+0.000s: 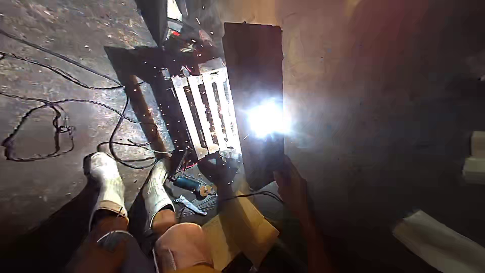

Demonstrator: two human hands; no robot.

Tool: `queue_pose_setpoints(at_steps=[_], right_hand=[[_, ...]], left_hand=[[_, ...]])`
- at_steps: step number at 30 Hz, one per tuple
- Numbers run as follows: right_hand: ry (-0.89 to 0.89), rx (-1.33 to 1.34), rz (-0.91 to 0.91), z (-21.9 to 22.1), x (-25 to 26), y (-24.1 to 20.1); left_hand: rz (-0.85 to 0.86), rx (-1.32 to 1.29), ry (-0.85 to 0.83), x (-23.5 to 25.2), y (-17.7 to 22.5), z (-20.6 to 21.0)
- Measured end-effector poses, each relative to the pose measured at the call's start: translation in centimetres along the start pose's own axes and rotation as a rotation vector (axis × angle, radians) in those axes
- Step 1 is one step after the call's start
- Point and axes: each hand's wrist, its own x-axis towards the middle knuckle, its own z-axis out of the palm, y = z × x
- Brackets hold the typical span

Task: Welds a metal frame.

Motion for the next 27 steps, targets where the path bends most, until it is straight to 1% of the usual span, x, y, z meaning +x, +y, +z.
queue_pose_setpoints(at_steps=[3,5,8,11,12,14,15,18,20,23,25,27], right_hand=[[0.007,-0.035,-0.016,-0.3,0.1,-0.4],[0.042,-0.083,-0.034,-0.2,0.2,-0.5],[0.001,-0.069,-0.016,-0.2,0.5,-0.4],[0.051,-0.146,-0.047,0.2,0.5,-0.3],[0.051,-0.186,-0.025,0.2,0.4,-0.5],[-0.048,-0.203,0.112,-0.4,-0.2,-1.2],[-0.099,-0.179,0.15,-0.5,-0.5,-0.9],[0.051,-0.097,0.013,0.4,0.6,-0.3],[0.058,-0.095,-0.037,0.4,0.4,-0.4],[0.081,-0.121,-0.041,0.6,0.4,-0.3],[0.084,-0.118,-0.057,0.8,0.6,0.2],[0.067,-0.102,-0.064,0.9,0.6,0.4]], left_hand=[[0.011,0.006,0.003,0.1,0.1,-0.4],[-0.012,-0.019,-0.012,0.1,0.2,-0.7],[-0.054,0.027,-0.014,0.3,0.2,-0.7],[-0.053,0.043,-0.038,0.5,0.1,-1.1],[-0.04,0.038,-0.057,0.1,0.5,-1.8],[-0.048,0.035,-0.056,0.1,1.0,-2.3],[-0.057,0.029,-0.059,0.1,1.1,-2.4],[-0.034,-0.016,-0.014,0.8,0.0,-1.4],[-0.024,-0.025,-0.036,0.9,-0.1,-1.6],[0.0,0.029,-0.04,0.8,0.1,-2.0],[0.027,0.002,-0.03,0.7,-0.1,-2.0],[0.009,-0.006,-0.032,0.7,-0.2,-1.9]])
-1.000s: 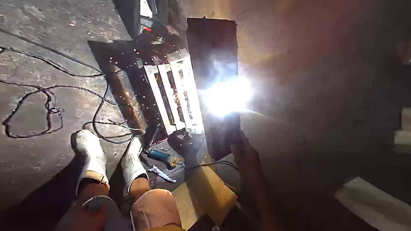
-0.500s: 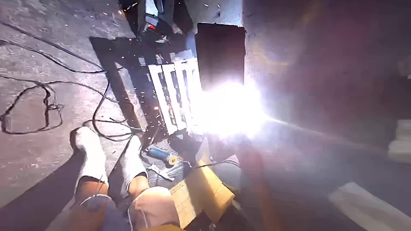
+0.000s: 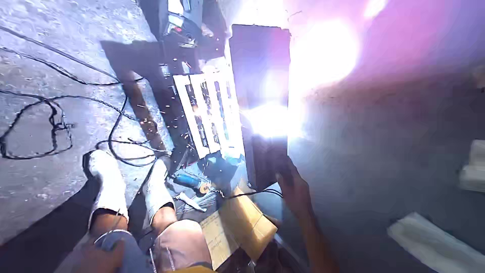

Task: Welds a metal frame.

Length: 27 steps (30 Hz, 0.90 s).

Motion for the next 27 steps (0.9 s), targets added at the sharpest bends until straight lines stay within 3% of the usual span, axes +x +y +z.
queue_pose_setpoints(at_steps=[3,7,12,15,21,27], right_hand=[[0.003,0.069,0.097,-0.3,-0.9,-1.7],[0.034,0.012,-0.043,-0.2,0.2,-0.5],[0.01,-0.007,-0.002,-0.2,0.6,-0.8],[0.086,-0.091,-0.013,-0.1,-0.1,-1.3],[0.054,-0.041,-0.062,0.1,1.2,-0.4],[0.022,0.009,0.041,-0.3,0.8,-1.0]], left_hand=[[-0.041,0.031,-0.037,-0.3,0.8,-0.5],[-0.027,0.031,-0.014,-0.4,0.7,-0.4],[0.032,-0.037,-0.001,-0.3,0.1,-0.1],[-0.015,0.039,-0.015,-0.1,0.2,0.0],[-0.065,0.064,-0.02,-0.4,1.0,-0.5],[0.006,0.02,0.002,0.0,0.2,-0.1]])
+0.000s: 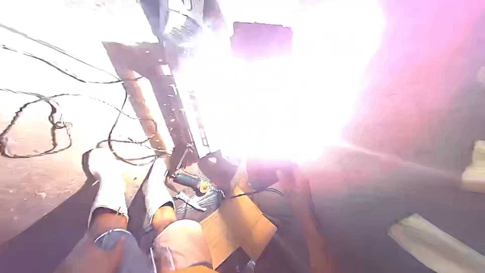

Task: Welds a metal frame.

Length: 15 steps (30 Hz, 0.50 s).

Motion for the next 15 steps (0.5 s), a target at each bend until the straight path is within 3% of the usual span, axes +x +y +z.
queue_pose_setpoints(at_steps=[12,15], right_hand=[[-0.059,-0.018,0.021,-1.4,-0.3,-0.2],[-0.118,0.037,0.098,-2.1,0.2,-0.4]], left_hand=[[0.001,-0.006,-0.009,-0.7,0.6,0.1],[-0.014,-0.062,0.066,1.3,-2.0,3.6]])
